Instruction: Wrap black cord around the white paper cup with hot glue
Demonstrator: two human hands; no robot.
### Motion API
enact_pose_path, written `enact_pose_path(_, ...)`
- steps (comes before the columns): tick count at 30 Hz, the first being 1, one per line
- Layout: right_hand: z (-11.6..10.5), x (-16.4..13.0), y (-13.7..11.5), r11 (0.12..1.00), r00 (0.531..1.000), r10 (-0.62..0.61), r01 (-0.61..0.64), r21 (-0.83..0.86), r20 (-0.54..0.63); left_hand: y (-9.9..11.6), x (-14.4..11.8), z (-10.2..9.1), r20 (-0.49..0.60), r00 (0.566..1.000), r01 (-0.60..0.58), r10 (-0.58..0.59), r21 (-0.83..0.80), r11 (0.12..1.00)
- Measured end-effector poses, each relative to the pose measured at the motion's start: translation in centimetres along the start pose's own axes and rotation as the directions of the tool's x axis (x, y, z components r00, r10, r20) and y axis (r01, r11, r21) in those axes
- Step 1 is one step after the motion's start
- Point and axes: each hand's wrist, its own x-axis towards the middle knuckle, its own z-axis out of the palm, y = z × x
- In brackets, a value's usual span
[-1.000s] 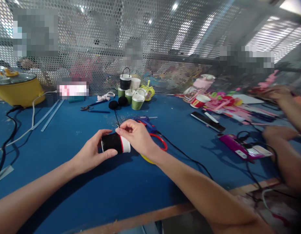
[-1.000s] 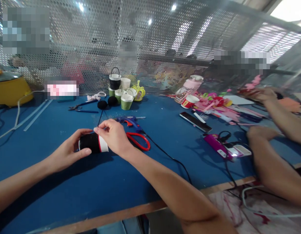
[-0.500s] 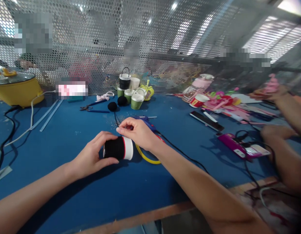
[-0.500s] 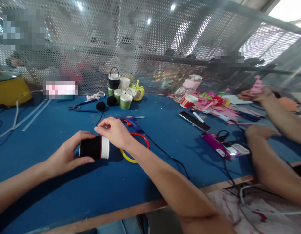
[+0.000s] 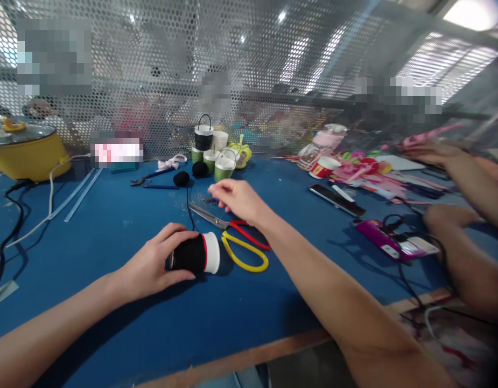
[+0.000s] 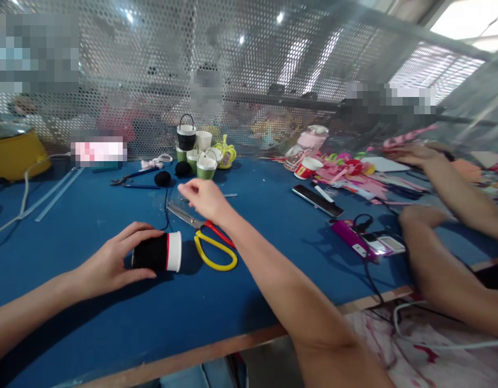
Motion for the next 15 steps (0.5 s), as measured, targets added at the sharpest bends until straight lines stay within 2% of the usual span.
enact_pose_path(2,-1.8,0.9,0.9,0.967,0.991,0.042,-0.072,-0.246,-0.126,-0.2,0.1,-0.1,-0.024,0.999,0.027,-0.027,0.007,1.0)
enact_pose_path(3,-2.5,1.3,1.5,0.919,0.988,0.068,-0.116,-0.376,-0.139,-0.3,0.1,-0.2,-0.032,0.999,0.042,-0.042,0.009,0.999)
enact_pose_path(5,-3.3,1.6,2.8,0.859,0.985,0.135,-0.172,-0.483,-0.11,-0.5,0.1,-0.2,-0.039,0.997,0.069,-0.069,0.013,0.998)
enact_pose_path(8,-2.9,1.6,4.6,0.828,0.971,0.234,-0.221,-0.516,-0.042,-0.7,0.2,-0.2,-0.048,0.996,0.079,-0.078,0.018,0.997)
enact_pose_path(10,-2.2,1.4,5.3,0.824,0.965,0.259,-0.245,-0.511,-0.045,-0.9,0.3,-0.3,-0.059,0.995,0.077,-0.076,0.023,0.997)
enact_pose_path(12,-1.8,1.2,5.5,0.837,0.963,0.259,-0.261,-0.48,-0.072,-0.9,0.3,-0.4,-0.064,0.995,0.08,-0.078,0.026,0.996)
enact_pose_path(15,-2.4,0.3,4.7,0.875,0.961,0.259,-0.276,-0.397,-0.097,-1.0,0.4,-0.6,-0.066,0.995,0.079,-0.078,0.022,0.997)
